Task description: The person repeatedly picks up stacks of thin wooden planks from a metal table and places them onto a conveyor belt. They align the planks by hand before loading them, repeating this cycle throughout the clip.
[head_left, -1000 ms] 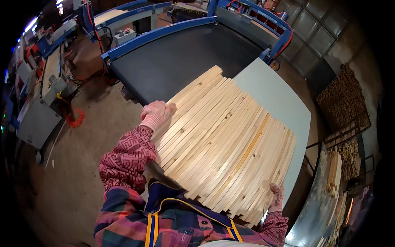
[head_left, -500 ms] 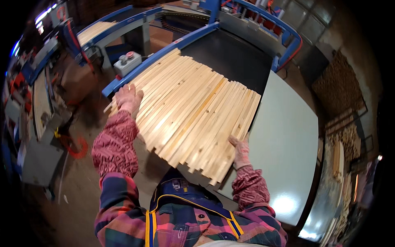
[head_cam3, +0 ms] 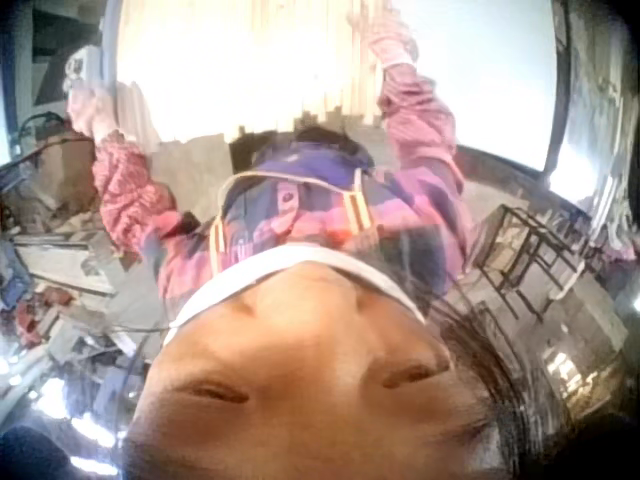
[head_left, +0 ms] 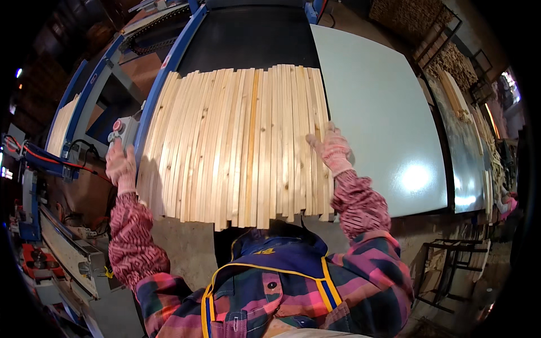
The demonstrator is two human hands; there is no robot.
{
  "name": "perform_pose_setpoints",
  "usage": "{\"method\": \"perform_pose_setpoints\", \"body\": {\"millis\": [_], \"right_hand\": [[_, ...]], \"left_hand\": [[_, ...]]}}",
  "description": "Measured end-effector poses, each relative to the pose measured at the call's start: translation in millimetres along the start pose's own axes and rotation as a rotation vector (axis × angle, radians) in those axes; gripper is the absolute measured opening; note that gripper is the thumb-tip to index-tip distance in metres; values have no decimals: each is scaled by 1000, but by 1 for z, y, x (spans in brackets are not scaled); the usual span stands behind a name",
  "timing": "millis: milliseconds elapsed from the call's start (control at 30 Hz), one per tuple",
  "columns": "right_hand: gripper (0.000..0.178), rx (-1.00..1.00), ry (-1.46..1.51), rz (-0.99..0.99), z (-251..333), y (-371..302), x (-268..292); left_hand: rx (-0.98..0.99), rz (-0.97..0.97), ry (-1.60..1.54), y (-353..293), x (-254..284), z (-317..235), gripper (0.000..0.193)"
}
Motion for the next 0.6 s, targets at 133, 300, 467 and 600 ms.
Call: {"method": "perform_pose_setpoints", "body": {"millis": [133,300,467,600], "right_hand": [[84,154,274,23,-27,3,10],[71,-61,243,-371,-107,-104,-11],[67,76,-58,-581,-148,-195,-56],[64,-28,117,-427,-147,-228,-62]], "left_hand": [[-4,5,122,61,-7,7,55],[-67,5,-50,64,-8,2,54],[-150,-195,-283,52,-29,22,49],[-169,-67,-131,7,-18,38,55]]}}
Point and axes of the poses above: each hand's wrist, its own y-axis towards the middle knuckle, its own x-axis out of the back of the hand, z = x × y, the point moved 1 cm from there along y, towards the middle knuckle, and after that the axes turned 13 degrees about y, right-handed, at the moved point
